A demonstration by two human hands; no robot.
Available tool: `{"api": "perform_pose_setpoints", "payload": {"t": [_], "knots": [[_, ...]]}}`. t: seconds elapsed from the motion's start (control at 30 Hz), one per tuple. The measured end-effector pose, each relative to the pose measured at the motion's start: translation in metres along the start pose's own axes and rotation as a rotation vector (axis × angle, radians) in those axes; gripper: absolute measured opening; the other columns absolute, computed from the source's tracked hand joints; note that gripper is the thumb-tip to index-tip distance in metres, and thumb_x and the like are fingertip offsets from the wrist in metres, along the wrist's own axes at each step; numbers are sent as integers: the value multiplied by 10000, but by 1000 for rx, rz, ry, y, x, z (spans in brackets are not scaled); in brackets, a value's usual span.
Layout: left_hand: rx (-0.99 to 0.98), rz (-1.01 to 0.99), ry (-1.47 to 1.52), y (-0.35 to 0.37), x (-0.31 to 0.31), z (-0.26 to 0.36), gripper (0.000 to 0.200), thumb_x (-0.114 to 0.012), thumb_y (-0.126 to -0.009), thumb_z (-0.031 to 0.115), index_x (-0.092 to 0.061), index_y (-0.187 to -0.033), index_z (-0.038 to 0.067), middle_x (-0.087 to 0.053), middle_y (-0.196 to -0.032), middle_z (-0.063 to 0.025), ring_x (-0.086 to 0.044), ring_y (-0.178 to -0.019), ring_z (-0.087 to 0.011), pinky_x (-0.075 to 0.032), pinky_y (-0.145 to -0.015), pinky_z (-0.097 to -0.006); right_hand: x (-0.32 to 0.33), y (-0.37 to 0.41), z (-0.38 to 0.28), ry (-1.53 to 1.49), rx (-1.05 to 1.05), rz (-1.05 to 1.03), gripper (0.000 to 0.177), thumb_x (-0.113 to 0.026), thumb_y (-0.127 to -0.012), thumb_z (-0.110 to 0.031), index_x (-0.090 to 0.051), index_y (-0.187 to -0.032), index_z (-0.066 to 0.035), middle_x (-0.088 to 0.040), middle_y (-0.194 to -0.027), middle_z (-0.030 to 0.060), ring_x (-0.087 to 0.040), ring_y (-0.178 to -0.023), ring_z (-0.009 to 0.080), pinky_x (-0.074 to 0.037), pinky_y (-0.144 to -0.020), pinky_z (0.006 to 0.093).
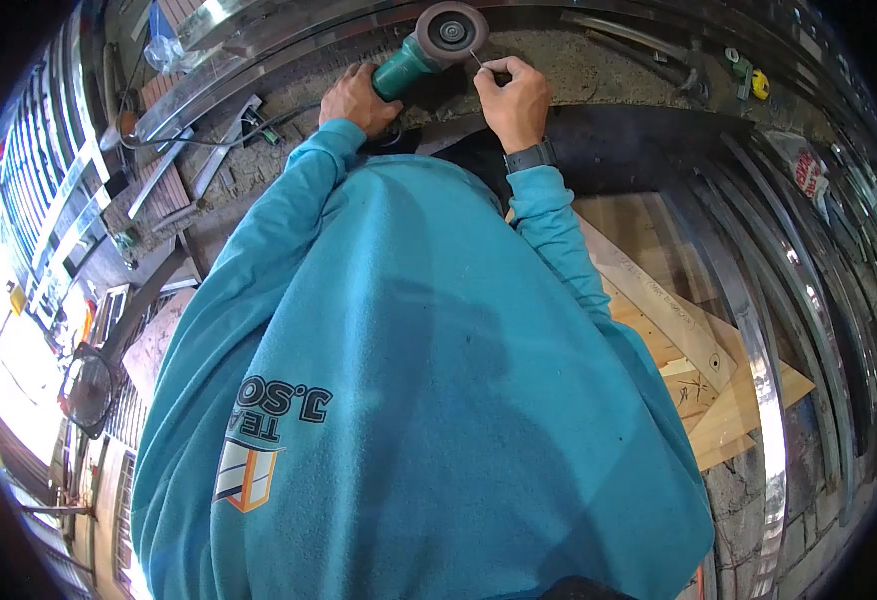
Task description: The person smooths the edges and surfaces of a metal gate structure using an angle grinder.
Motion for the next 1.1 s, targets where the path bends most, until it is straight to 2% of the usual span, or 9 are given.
{"api": "perform_pose_setpoints", "payload": {"t": [0.07,0.13,0.33,0.4,0.53,0.63,0.87,0.97,1.1], "knots": [[-7,13,7,0,0,0,690,-773,-719,411,-586,-1289,68,-607,-1268,-159,-604,-1171,-367,-498,-1017,-456,1,0,-3,6,5,2,96,-727,-759,-120,-736,-791,-31,-711,-722,141,-701,-663,291,-552,-658,386],[33,-79,-3,0,4,3,698,-761,-750,419,-571,-1332,83,-588,-1333,-161,-583,-1219,-358,-470,-1057,-453,2,-1,-4,11,10,4,90,-728,-756,-113,-734,-789,-29,-712,-721,137,-702,-659,286,-553,-656,384],[25,-29,-12,-1,-1,-1,721,-767,-721,426,-571,-1312,62,-594,-1309,-173,-595,-1192,-372,-491,-1033,-453,1,-3,-2,14,-10,10,81,-733,-747,-101,-729,-785,-29,-711,-723,141,-704,-664,288,-553,-648,384],[12,-9,-21,0,-2,-2,721,-766,-721,431,-571,-1309,60,-593,-1311,-174,-596,-1191,-373,-492,-1031,-455,0,-3,3,-18,23,48,130,-758,-751,-171,-747,-808,-55,-681,-646,114,-651,-571,251,-513,-599,377],[25,-70,-20,-1,2,1,730,-770,-755,420,-553,-1355,63,-564,-1372,-175,-563,-1249,-364,-454,-1081,-452,0,-4,5,31,46,69,127,-761,-747,-169,-746,-801,-55,-675,-637,112,-648,-567,248,-510,-593,374],[13,-16,-15,-1,-1,-1,723,-765,-712,434,-575,-1303,62,-602,-1288,-171,-600,-1181,-373,-504,-1013,-461,1,-5,6,4,33,71,121,-762,-744,-168,-746,-796,-59,-669,-626,110,-652,-572,257,-510,-594,377],[5,-15,-18,-2,0,-1,718,-770,-706,426,-582,-1297,65,-607,-1273,-167,-605,-1172,-372,-506,-1009,-459,3,-5,4,63,26,78,93,-764,-739,-158,-747,-776,-74,-673,-629,118,-667,-594,285,-519,-612,393],[42,-85,-2,-2,0,0,735,-771,-736,424,-565,-1343,66,-586,-1339,-173,-579,-1221,-367,-470,-1053,-455,2,-5,5,75,25,84,89,-765,-739,-153,-746,-772,-73,-676,-632,121,-671,-603,288,-523,-621,393],[0,-14,-18,-2,-1,-1,718,-768,-713,424,-580,-1295,49,-605,-1279,-167,-606,-1168,-371,-504,-1010,-455,1,-4,7,96,29,91,87,-769,-736,-142,-743,-768,-66,-682,-639,119,-675,-600,277,-527,-617,384]]}}
Point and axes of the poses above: each hand's wrist, its own y-axis away from the middle knuckle, its own x-axis out of the back of the hand, z = x × y, the point moved 4 cm from there along -y, towards the middle knuckle
